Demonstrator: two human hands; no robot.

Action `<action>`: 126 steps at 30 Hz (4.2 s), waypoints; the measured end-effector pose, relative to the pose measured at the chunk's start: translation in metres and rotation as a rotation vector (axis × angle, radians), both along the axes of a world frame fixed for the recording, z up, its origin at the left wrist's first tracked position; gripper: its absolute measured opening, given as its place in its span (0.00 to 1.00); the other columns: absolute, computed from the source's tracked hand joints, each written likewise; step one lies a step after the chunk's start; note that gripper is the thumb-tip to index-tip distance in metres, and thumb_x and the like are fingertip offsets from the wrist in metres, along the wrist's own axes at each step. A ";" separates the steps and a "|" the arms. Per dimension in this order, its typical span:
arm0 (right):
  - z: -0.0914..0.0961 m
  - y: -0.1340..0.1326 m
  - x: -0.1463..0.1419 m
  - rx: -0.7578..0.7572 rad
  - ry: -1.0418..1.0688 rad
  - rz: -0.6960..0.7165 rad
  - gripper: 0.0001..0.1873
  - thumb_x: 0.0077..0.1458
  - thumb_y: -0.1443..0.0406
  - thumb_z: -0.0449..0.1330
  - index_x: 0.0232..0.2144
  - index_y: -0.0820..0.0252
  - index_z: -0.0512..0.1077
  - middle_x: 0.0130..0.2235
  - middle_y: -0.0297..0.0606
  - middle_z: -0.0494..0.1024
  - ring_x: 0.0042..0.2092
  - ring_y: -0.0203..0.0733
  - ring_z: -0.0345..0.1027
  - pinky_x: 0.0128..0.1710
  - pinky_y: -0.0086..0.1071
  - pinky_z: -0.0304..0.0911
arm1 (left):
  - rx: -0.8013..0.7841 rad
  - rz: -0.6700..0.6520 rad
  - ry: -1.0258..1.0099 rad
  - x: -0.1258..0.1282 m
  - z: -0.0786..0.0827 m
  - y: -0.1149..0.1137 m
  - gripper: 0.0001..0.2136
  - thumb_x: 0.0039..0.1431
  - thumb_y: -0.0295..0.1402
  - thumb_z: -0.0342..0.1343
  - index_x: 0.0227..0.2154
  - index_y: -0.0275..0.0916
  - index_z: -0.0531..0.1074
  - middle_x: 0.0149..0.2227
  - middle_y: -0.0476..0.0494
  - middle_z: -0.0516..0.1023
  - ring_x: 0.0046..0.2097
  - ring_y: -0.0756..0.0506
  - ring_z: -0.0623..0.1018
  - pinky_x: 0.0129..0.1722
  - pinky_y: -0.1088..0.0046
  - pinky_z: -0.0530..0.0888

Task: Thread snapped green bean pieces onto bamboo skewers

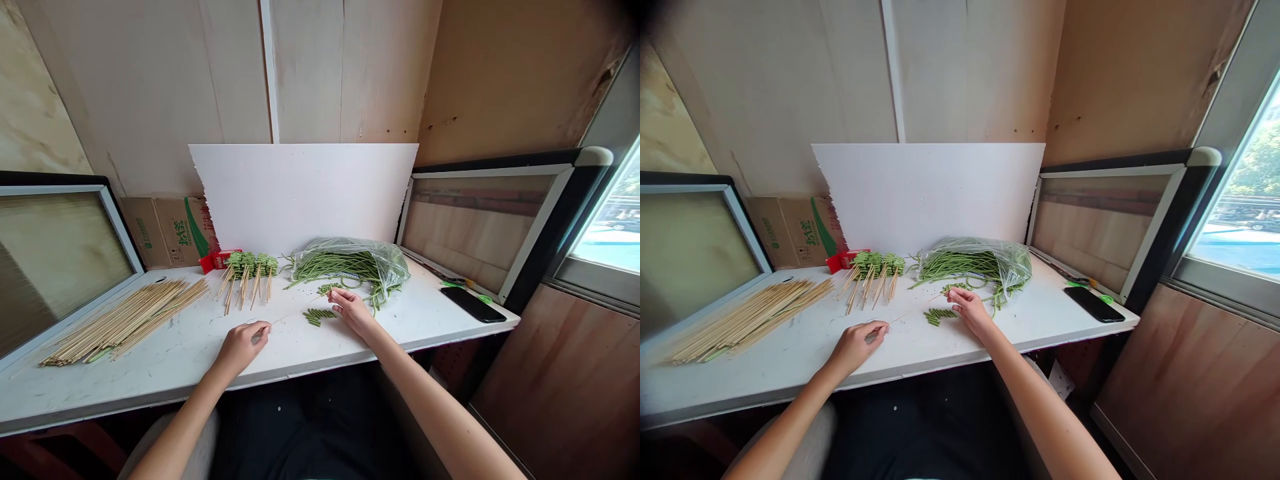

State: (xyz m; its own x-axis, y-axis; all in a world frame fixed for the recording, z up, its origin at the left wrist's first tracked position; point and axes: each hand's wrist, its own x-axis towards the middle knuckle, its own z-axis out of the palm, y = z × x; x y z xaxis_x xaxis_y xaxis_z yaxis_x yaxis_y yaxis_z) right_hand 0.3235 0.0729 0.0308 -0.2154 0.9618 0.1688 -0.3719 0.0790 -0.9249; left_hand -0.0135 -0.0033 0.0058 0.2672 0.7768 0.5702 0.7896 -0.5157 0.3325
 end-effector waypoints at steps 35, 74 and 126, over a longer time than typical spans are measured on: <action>-0.006 0.004 0.004 -0.007 -0.018 -0.003 0.19 0.48 0.52 0.75 0.40 0.51 0.81 0.47 0.41 0.82 0.52 0.51 0.71 0.44 0.37 0.63 | -0.017 -0.017 -0.031 0.003 0.009 -0.005 0.11 0.67 0.33 0.52 0.42 0.46 0.81 0.37 0.47 0.85 0.37 0.45 0.83 0.39 0.73 0.76; 0.011 -0.005 -0.008 0.061 -0.092 -0.115 0.18 0.48 0.48 0.72 0.31 0.54 0.80 0.40 0.42 0.78 0.46 0.48 0.67 0.35 0.34 0.58 | 0.121 0.012 0.037 -0.001 0.003 -0.002 0.12 0.71 0.35 0.51 0.39 0.42 0.80 0.36 0.46 0.85 0.36 0.45 0.83 0.37 0.72 0.74; 0.013 -0.009 -0.030 0.132 -0.144 -0.301 0.22 0.47 0.47 0.71 0.33 0.59 0.81 0.37 0.43 0.81 0.40 0.46 0.70 0.35 0.34 0.60 | 0.113 0.106 0.046 -0.001 -0.001 0.004 0.09 0.67 0.28 0.51 0.34 0.42 0.77 0.36 0.46 0.82 0.36 0.46 0.81 0.36 0.72 0.72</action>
